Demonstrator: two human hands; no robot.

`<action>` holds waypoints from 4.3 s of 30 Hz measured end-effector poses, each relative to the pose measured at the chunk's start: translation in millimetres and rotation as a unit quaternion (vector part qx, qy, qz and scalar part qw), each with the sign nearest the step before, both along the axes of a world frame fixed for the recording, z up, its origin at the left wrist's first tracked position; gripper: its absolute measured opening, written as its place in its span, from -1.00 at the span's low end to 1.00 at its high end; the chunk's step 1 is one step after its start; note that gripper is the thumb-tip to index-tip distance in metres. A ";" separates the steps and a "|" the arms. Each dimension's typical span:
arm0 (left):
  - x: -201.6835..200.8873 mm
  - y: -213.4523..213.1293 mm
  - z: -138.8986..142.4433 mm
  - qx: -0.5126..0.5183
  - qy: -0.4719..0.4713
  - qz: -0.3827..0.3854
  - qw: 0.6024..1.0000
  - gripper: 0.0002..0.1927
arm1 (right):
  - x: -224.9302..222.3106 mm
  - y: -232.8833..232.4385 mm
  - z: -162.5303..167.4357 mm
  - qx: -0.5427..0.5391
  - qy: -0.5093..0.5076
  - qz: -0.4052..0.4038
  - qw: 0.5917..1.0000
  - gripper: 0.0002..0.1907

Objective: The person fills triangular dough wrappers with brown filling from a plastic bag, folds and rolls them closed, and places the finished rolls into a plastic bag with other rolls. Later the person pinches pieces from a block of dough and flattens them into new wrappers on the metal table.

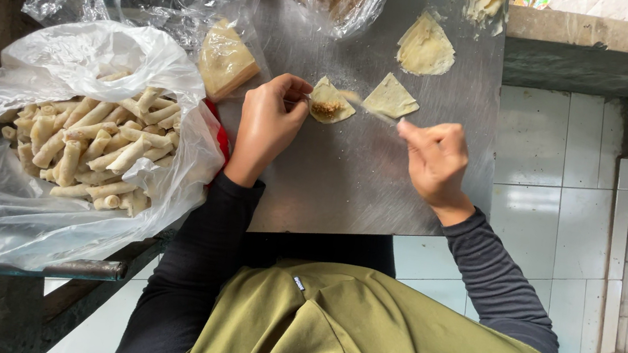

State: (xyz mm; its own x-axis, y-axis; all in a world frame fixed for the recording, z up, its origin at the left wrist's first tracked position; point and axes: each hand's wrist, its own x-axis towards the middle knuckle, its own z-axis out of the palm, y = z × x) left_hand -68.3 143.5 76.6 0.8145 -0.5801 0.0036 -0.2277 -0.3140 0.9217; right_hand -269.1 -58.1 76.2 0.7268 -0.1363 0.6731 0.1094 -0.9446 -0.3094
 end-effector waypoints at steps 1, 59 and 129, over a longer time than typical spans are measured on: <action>0.1 -0.1 0.2 0.000 -0.004 -0.002 1.000 -0.79 | 6.0 -0.8 1.3 0.057 -0.005 -0.011 0.998 -0.73; -10.3 1.8 2.8 0.005 -0.100 -0.025 0.995 -0.83 | 67.0 73.0 -15.2 0.127 0.196 -0.162 0.959 -0.90; 5.8 -21.9 -10.8 0.104 -0.131 -0.049 0.985 -0.85 | 120.4 17.2 13.6 0.231 0.343 0.044 0.909 -0.87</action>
